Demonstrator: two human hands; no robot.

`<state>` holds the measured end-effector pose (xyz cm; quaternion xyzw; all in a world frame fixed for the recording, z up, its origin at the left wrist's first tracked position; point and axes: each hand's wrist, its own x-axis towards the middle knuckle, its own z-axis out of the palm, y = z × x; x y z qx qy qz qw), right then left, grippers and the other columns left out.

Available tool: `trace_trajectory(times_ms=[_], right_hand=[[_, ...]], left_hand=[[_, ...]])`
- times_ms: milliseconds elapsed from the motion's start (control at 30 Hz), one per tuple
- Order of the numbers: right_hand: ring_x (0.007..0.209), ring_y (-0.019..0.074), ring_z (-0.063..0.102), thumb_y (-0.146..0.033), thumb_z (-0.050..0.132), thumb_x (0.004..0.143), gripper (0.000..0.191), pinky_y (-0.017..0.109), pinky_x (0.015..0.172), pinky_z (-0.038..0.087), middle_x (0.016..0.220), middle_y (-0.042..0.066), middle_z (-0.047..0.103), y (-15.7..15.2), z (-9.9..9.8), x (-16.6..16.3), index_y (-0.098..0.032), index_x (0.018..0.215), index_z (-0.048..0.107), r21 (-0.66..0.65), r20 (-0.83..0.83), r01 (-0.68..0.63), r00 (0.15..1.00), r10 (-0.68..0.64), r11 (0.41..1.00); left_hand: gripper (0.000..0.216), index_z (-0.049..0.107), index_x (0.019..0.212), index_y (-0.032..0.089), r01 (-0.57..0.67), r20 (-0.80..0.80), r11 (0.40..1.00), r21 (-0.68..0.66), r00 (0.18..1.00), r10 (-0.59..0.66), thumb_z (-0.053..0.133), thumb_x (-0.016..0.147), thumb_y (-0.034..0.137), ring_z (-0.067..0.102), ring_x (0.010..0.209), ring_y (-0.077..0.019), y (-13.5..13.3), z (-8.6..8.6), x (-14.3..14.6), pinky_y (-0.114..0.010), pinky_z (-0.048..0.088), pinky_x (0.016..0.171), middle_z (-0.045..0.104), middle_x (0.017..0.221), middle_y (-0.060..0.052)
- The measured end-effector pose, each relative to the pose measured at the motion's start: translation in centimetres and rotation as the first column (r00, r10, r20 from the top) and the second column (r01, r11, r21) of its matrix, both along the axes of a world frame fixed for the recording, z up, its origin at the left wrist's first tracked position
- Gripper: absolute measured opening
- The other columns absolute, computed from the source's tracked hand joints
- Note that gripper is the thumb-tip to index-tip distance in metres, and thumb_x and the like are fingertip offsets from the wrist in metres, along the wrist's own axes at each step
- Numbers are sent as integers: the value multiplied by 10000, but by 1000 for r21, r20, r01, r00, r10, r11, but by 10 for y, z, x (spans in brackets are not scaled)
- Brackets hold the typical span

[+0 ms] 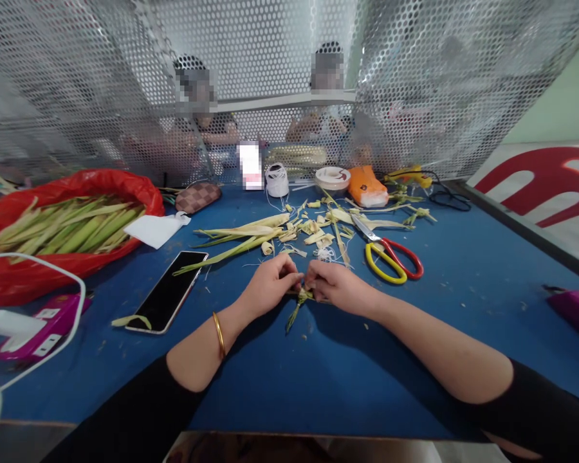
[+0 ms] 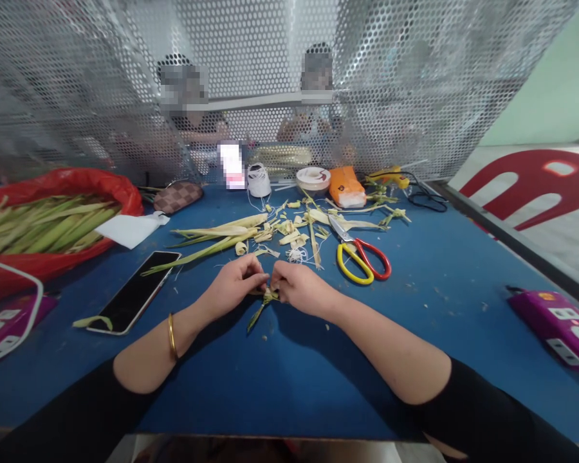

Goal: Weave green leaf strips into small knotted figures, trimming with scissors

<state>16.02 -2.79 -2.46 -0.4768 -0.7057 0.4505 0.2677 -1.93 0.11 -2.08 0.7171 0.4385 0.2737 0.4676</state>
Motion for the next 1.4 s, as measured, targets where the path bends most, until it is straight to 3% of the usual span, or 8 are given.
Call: trace_trajectory(times_ms=[333, 533, 733, 1033, 1167, 1300, 1367, 1400], right_hand=[[505, 84, 510, -237, 641, 701, 76, 223, 521, 417, 577, -49, 562, 3, -6, -7, -177, 723, 600, -207, -329, 30, 939, -98, 978], [518, 74, 518, -345, 750, 649, 239, 218, 537, 416, 601, -33, 597, 6, -3, -3, -160, 705, 611, -326, -526, 218, 767, -368, 920], [538, 74, 527, -348, 801, 629, 275, 207, 541, 418, 611, -23, 610, 4, -2, -6, -147, 719, 635, -377, -588, 228, 690, -422, 898], [585, 98, 586, -293, 783, 646, 239, 228, 575, 491, 691, 11, 627, 3, 8, 5, -158, 767, 627, -531, -589, 164, 634, -501, 831], [602, 134, 591, -286, 704, 683, 186, 280, 600, 511, 696, 26, 611, 16, 5, 19, -181, 805, 610, -471, -501, 314, 674, -543, 824], [674, 174, 594, -314, 645, 739, 145, 302, 633, 483, 723, 39, 600, 26, 9, 40, -199, 795, 576, -335, -384, 469, 724, -573, 817], [783, 220, 601, -257, 656, 722, 109, 316, 675, 458, 775, 61, 615, 27, 16, 56, -195, 764, 577, -188, -230, 535, 791, -567, 823], [859, 240, 607, -236, 615, 747, 77, 322, 704, 452, 868, 80, 630, 27, 19, 64, -197, 804, 582, 72, 95, 519, 847, -524, 852]], left_hand=[[143, 592, 689, 167, -222, 161, 972, 79, 965, 207, 668, 724, 283, 564, 740, -141, 1, -4, 6, -256, 440, 694, 636, 799, -25], [404, 609, 992, 163, -445, 172, 895, -25, 880, 442, 678, 730, 463, 569, 759, -141, -6, 2, 5, -268, 455, 718, 642, 912, -43], [333, 679, 883, 146, -121, 129, 940, -319, 977, 170, 680, 736, 444, 591, 644, -127, -25, 14, 11, -236, 442, 592, 683, 782, -46], [210, 693, 833, 147, -102, 202, 821, -562, 945, 256, 719, 695, 303, 612, 607, -102, -19, 20, -1, -185, 426, 501, 668, 773, -44], [193, 698, 805, 143, -109, 207, 792, -601, 936, 286, 702, 700, 305, 620, 602, -95, -15, 22, -6, -168, 405, 476, 700, 867, -77], [200, 695, 747, 137, -187, 118, 852, -488, 954, 277, 652, 725, 331, 589, 543, -95, -9, 25, -11, -174, 353, 440, 684, 773, -64], [189, 698, 734, 147, -253, 46, 897, -362, 957, 288, 656, 711, 329, 566, 541, -106, -6, 28, -14, -184, 336, 436, 655, 701, -40], [175, 702, 732, 155, -284, 19, 915, -288, 953, 302, 666, 696, 322, 553, 552, -113, -5, 30, -15, -189, 332, 438, 642, 677, -31]])
